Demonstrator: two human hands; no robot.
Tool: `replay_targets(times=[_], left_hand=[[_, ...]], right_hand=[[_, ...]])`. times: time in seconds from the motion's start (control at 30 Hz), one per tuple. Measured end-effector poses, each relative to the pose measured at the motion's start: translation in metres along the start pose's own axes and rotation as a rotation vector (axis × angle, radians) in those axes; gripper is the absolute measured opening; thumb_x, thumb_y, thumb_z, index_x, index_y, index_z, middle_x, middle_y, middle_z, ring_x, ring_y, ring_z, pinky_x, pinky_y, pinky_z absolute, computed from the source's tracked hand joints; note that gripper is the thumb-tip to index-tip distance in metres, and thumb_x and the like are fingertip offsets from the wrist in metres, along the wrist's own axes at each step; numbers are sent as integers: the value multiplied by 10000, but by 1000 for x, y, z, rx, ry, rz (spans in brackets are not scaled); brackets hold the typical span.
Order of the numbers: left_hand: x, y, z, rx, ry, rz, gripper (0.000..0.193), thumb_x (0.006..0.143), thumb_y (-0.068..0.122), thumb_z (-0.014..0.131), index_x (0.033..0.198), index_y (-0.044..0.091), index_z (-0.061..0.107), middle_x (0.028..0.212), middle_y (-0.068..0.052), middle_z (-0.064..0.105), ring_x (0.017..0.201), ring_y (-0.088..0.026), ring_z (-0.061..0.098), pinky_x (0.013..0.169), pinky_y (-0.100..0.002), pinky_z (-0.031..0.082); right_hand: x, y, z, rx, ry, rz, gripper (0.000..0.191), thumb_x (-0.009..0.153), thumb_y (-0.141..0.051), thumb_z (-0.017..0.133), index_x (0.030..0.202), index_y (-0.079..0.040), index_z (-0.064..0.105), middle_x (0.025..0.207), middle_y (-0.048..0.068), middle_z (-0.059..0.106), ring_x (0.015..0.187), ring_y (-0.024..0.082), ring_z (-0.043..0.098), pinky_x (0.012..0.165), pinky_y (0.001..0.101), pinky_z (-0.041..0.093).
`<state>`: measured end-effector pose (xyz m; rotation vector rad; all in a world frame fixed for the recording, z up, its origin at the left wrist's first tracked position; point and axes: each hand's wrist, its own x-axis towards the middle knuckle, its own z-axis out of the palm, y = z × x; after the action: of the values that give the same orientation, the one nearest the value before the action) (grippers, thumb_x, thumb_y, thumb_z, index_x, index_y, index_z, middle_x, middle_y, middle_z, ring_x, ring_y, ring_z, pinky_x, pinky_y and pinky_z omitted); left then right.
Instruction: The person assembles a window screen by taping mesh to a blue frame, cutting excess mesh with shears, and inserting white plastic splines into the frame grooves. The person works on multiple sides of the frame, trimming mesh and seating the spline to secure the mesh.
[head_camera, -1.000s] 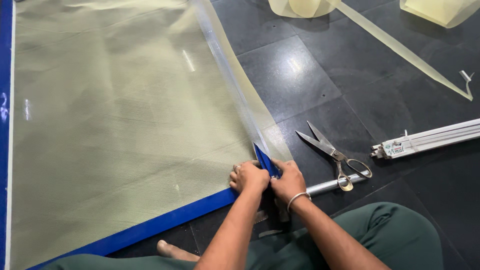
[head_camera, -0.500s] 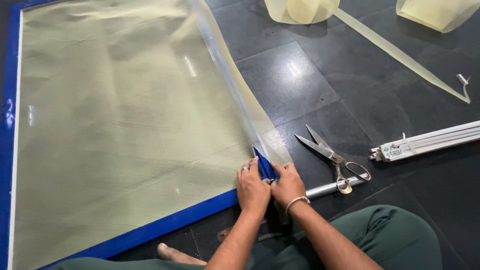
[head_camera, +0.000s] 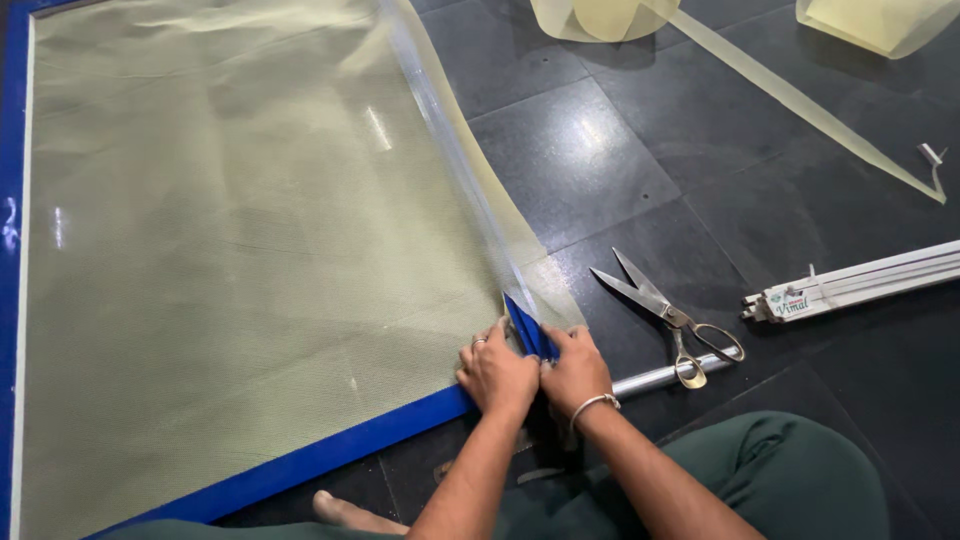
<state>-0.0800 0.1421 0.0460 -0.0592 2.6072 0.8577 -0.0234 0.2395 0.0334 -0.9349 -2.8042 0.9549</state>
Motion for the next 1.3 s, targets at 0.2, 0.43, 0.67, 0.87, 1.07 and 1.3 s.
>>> replay_targets(times=[0.2,0.43,0.67,0.87,1.07,1.3], left_hand=[[28,15,10,-110,-94,-232,428,825,325,729,1252,339,711,1327,-11,672,1373,-289,471,1169,-509,309],[53,24,-10,-59,-287,-387,475,759,266,839,1207,385,733,1331,24,695,1404,-277,474,1166,-510,327],[2,-42,-70,299,-295,123,676,726,471,871,1341,329,628,1412,-35,578,1384,-259,473,1110,-501,398],[-40,-118,-139,648,-140,220,667,770,426,843,1355,285,557,1339,-30,579,1316,-261,500,1046,-515,417],[-39,-166,-145,577,-84,266,592,786,423,851,1279,211,602,1269,-85,626,1250,-309,566,981,-518,497],[-80,-200,-170,376,43,410,607,720,422,884,1217,151,666,1229,-114,669,1201,-339,617,1010,-462,514]], right_hand=[[4,2,5,34,-8,29,581,729,-124,765,1297,-224,689,1154,141,633,1049,362,660,918,435,542],[2,-6,-2,-40,-28,19,581,750,-127,747,1312,-254,677,1169,140,608,1050,365,657,921,443,539],[-9,-12,-25,-96,-80,5,576,742,-212,824,1290,-287,664,1232,102,608,1092,344,657,924,435,545],[-7,-8,-36,-255,105,-34,439,799,-222,807,1225,-252,703,1219,118,620,1097,352,647,906,458,542],[-48,-27,-12,-257,133,-375,332,819,-205,772,1144,-172,712,1133,118,659,1068,340,655,904,444,549],[-140,-69,40,-417,-578,-663,419,829,-340,782,1207,-190,682,1152,90,679,1096,309,651,935,418,541]])
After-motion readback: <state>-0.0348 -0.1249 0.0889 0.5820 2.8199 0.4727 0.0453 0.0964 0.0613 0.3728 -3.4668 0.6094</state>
